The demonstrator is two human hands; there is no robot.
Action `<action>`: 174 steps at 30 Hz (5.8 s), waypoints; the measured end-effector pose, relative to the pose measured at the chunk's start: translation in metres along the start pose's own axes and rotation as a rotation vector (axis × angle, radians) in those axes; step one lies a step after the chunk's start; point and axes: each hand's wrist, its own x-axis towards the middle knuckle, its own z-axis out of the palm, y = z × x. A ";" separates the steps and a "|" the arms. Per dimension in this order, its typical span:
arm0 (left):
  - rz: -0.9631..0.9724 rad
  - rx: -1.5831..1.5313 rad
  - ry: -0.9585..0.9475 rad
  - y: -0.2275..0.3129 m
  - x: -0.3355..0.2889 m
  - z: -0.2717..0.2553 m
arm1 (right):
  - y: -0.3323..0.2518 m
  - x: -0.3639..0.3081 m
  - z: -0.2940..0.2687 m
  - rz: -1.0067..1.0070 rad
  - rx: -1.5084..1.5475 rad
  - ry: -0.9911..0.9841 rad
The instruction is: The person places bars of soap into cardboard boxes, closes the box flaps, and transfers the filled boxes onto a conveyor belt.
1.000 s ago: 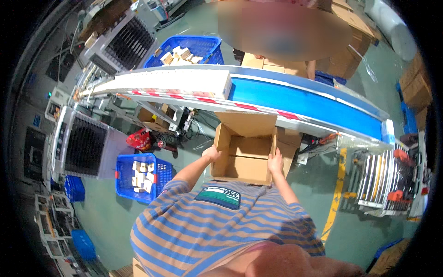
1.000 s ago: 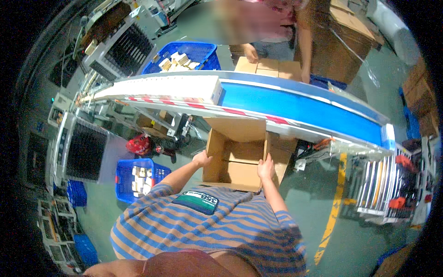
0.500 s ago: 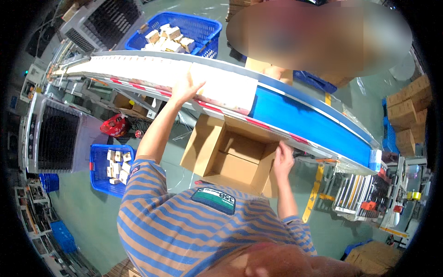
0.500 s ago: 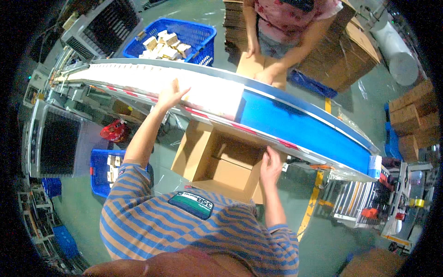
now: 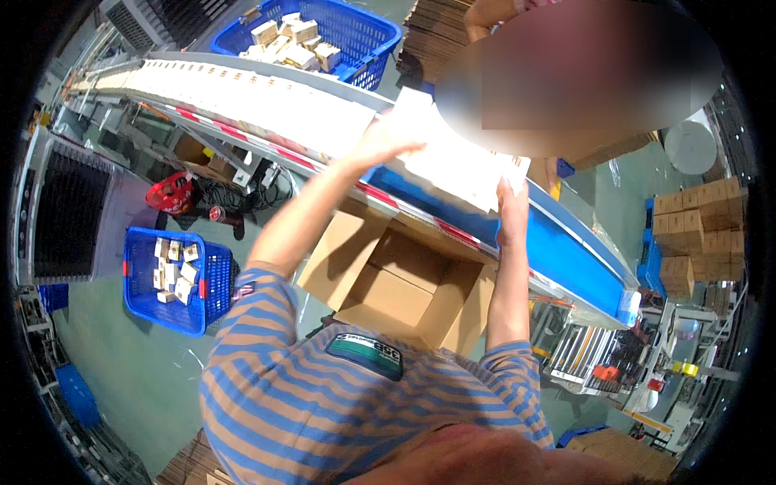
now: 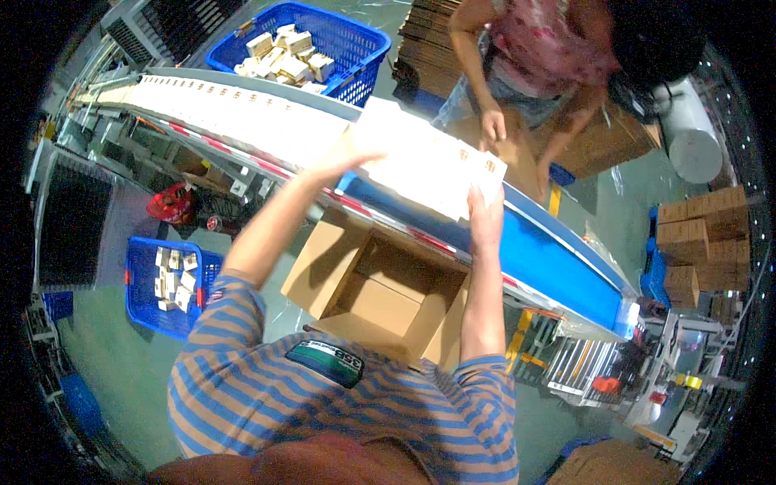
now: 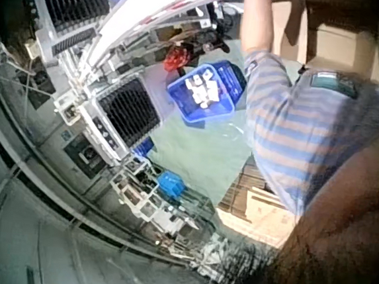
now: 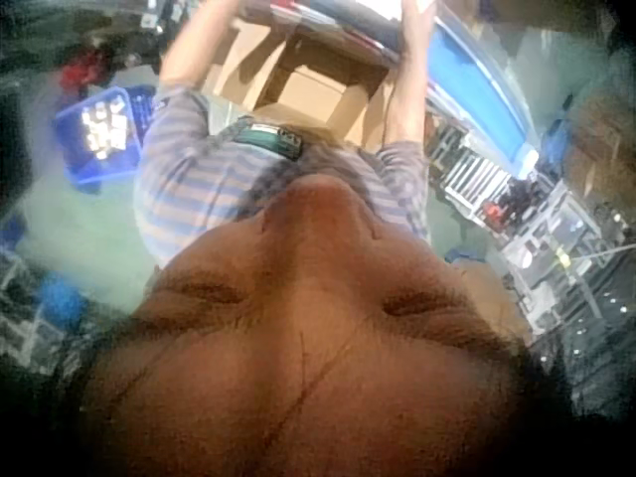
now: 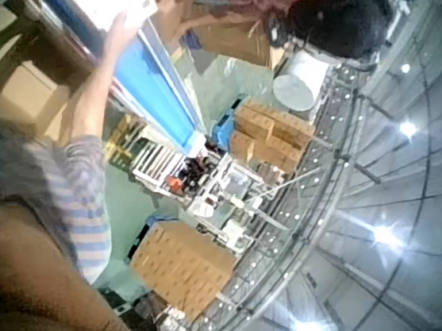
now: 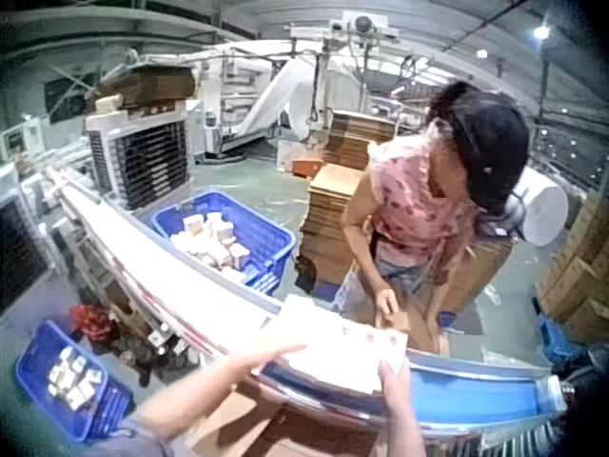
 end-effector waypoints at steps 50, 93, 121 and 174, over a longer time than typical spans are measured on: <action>-0.156 1.108 -0.686 -0.170 -0.134 0.142 | 0.171 -0.128 -0.038 0.249 -1.170 -0.430; -0.157 0.174 -0.131 0.037 -0.059 0.030 | -0.063 -0.078 -0.030 0.034 -0.526 0.069; -0.372 0.703 -1.187 -0.154 -0.097 0.133 | 0.200 -0.106 -0.051 0.768 -0.668 -0.853; -0.480 0.336 -0.024 0.058 -0.014 -0.177 | -0.010 -0.010 0.151 0.023 0.015 -0.118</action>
